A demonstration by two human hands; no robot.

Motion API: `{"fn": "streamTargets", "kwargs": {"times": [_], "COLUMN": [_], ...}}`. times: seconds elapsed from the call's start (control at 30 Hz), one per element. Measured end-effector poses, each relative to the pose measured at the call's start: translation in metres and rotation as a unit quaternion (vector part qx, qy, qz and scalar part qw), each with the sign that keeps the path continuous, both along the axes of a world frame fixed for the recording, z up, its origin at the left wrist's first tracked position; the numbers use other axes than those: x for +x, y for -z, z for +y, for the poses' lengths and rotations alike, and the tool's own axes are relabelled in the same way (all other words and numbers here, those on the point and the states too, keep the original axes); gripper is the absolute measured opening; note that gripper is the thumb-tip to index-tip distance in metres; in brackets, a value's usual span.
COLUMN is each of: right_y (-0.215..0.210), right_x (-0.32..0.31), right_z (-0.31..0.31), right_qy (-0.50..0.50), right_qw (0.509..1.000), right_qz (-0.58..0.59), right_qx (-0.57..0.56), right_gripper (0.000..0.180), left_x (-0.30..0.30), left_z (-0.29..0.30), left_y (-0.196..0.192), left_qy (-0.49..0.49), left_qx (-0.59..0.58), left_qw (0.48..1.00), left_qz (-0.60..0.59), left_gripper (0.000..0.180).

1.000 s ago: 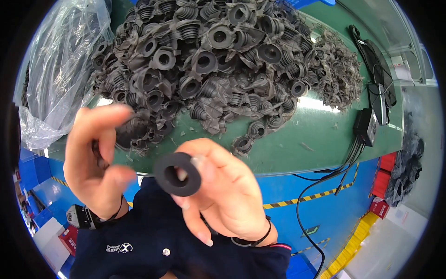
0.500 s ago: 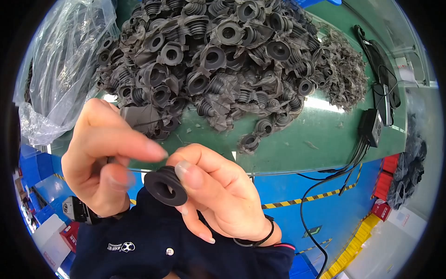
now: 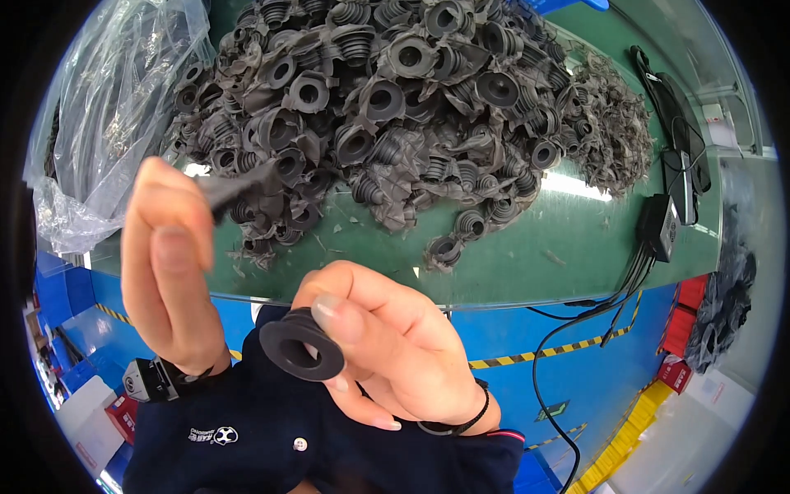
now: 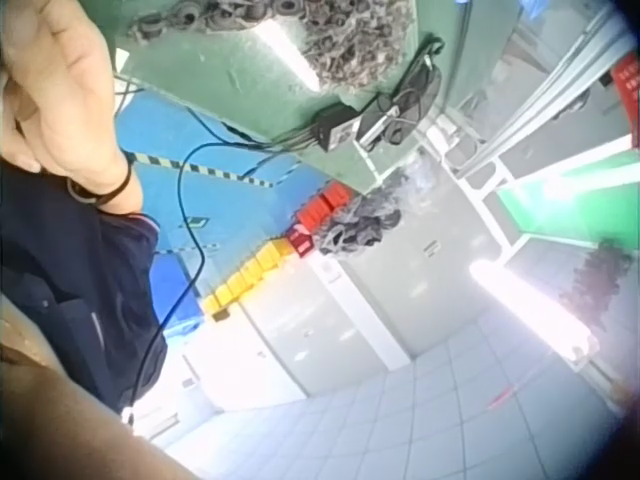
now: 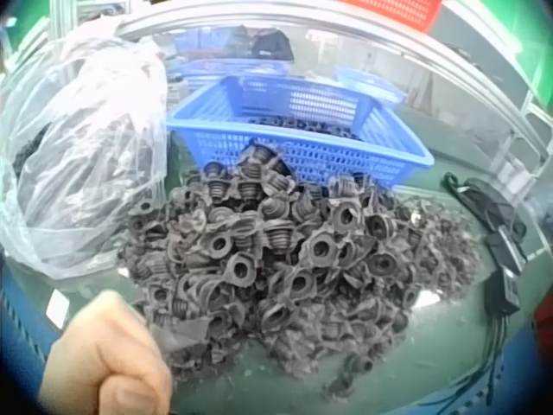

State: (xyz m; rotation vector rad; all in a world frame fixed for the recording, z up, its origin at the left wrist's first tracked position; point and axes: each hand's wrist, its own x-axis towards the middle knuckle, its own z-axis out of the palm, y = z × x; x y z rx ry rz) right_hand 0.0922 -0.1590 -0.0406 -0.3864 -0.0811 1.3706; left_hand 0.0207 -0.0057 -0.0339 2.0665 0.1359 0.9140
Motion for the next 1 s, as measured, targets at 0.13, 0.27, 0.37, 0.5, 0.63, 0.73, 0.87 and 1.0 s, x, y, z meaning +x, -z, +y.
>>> {"fn": "streamTargets", "kwargs": {"times": [0.13,0.27,0.37,0.5,0.63,0.73,0.87,1.0], "right_y": [-0.003,-0.011,-0.005,-0.002,-0.006,-0.005,-0.012,-0.012], "right_x": [0.0,0.001,0.001,0.001,0.004,0.006,0.006,0.002], "right_z": [-0.001,0.0,0.0,0.001,-0.002,0.001,0.002,0.002], "right_qy": [0.02,-0.02,-0.022,-0.042,-0.044,-0.04,-0.063,-0.06], "right_qw": [1.0,0.997,0.998,0.996,0.997,0.994,0.991,0.989], "right_qz": [0.018,-0.001,0.021,0.045,0.025,0.06,0.053,0.069], "right_qx": [0.015,-0.074,-0.049,-0.068,-0.065,-0.081,-0.11,-0.119], "right_gripper": [0.019,0.018,0.018,0.019,0.019,0.019,0.018,0.017], "left_x": [0.006,0.001,0.003,0.006,0.005,0.003,0.004,0.004], "left_z": [-0.003,0.002,-0.003,0.0,0.007,0.01,0.007,-0.001], "left_y": [-0.006,-0.011,-0.009,-0.004,-0.008,-0.012,-0.013,-0.01], "left_qy": [0.054,0.123,0.086,-0.103,0.07,0.141,0.134,0.101], "left_qx": [0.033,0.064,0.116,0.253,0.122,0.112,0.167,0.123], "left_qw": [0.998,0.99,0.989,0.962,0.99,0.982,0.976,0.987], "left_qz": [0.012,0.028,0.0,0.007,0.004,0.053,0.029,0.027], "left_gripper": [0.032,0.029,0.015,0.009,0.02,0.035,0.022,0.009]}}
